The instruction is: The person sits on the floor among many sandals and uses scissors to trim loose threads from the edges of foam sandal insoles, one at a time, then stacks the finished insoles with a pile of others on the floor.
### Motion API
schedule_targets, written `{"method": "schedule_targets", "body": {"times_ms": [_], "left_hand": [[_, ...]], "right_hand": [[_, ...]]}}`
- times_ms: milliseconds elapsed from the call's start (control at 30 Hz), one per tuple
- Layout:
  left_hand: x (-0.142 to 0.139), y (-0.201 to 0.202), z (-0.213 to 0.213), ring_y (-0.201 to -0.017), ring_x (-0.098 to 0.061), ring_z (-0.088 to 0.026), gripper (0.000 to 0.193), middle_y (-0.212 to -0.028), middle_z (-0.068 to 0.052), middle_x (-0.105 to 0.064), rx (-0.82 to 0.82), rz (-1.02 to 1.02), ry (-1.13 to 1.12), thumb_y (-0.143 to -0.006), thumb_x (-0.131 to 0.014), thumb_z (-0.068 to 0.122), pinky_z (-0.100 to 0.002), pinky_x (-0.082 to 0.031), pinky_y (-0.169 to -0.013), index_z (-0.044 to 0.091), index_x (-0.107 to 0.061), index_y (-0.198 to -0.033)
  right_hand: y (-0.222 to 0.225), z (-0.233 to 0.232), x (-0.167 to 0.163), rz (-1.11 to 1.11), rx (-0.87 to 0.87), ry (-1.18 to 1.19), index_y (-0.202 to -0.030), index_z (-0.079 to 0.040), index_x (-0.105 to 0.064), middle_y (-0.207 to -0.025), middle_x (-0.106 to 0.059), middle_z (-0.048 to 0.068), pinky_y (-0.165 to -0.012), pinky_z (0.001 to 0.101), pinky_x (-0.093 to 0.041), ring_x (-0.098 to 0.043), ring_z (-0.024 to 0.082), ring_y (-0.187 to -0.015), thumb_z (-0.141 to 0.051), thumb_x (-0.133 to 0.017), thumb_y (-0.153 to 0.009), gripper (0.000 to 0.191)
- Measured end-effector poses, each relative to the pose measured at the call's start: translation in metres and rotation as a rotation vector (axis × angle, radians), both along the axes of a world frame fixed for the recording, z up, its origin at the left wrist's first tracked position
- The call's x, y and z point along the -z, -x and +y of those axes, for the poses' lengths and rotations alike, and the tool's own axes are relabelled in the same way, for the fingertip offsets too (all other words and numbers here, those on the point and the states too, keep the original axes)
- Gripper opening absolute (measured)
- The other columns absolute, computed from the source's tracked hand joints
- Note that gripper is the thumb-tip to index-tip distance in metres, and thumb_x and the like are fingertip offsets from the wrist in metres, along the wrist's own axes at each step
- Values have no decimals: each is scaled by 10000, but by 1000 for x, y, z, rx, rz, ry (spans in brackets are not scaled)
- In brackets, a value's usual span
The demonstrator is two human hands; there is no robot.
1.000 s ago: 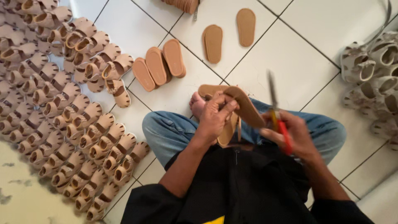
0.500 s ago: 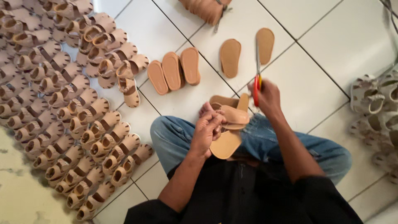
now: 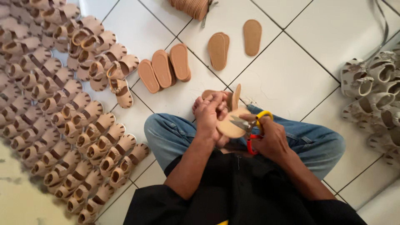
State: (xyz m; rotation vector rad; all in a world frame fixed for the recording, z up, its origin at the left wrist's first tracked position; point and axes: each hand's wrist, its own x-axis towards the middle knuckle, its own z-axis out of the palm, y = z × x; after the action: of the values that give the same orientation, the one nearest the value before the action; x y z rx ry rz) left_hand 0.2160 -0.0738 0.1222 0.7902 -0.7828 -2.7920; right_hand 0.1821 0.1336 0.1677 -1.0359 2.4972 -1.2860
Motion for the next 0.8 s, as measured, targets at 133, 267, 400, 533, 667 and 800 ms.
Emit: {"method": "schedule_targets", "body": {"times_ms": [133,267,400,533,667,800], "left_hand": [[-35,-10,20,-884,-693,-132,327,-1038,-63,-699,92,-11,-98,-1103,-481,280,-286,-571,-791,-11,-606,-1187],[-64,-19,23,-919,-738,-206,418,-1063,-112,-732,306,175,-22,-1109,-434,323,-369,-622,-817,-22,-575,-1297],[-76,-18,19,-967,-751,-236,384,-1086,-114,-727,456,196,254,-1118,-460,308,-356,-638,-771,-20,-586,-1271],[-76,-12,17,-913,-761,-243,353,-1047,-117,-717,385,185,325,-1135,-480,302,-333,-644,-724,-18,-602,-1216],[-76,-11,9,-880,-778,-223,368,-1012,-110,-735,372,133,364,-1120,-458,334,-312,-649,-698,5,-611,-1181],[-77,-11,9,-882,-767,-210,370,-1004,-115,-734,381,149,378,-1136,-468,339,-302,-634,-698,-3,-606,-1165]], "right_hand": [[0,13,-27,-203,298,-46,-927,-19,-580,-744,-591,71,-577,310,-488,-541,151,-634,-158,-889,-815,357],[21,26,-66,-458,311,283,-1021,-45,-615,-903,-662,-4,-700,232,-561,-632,48,-801,-46,-814,-904,231],[31,30,-91,-485,255,354,-1071,-51,-647,-956,-702,1,-756,244,-594,-687,61,-858,-112,-812,-938,220],[20,51,-105,30,374,-169,-1168,14,-707,-929,-695,76,-703,295,-526,-682,137,-798,-230,-854,-913,383],[3,84,-98,-604,27,-40,-1122,12,-757,-675,-651,30,-533,267,-514,-637,126,-585,-539,-686,-858,615],[-19,91,-66,-1176,-391,291,-1154,90,-731,-716,-556,14,-549,257,-473,-550,117,-607,-769,-470,-938,923]]}}
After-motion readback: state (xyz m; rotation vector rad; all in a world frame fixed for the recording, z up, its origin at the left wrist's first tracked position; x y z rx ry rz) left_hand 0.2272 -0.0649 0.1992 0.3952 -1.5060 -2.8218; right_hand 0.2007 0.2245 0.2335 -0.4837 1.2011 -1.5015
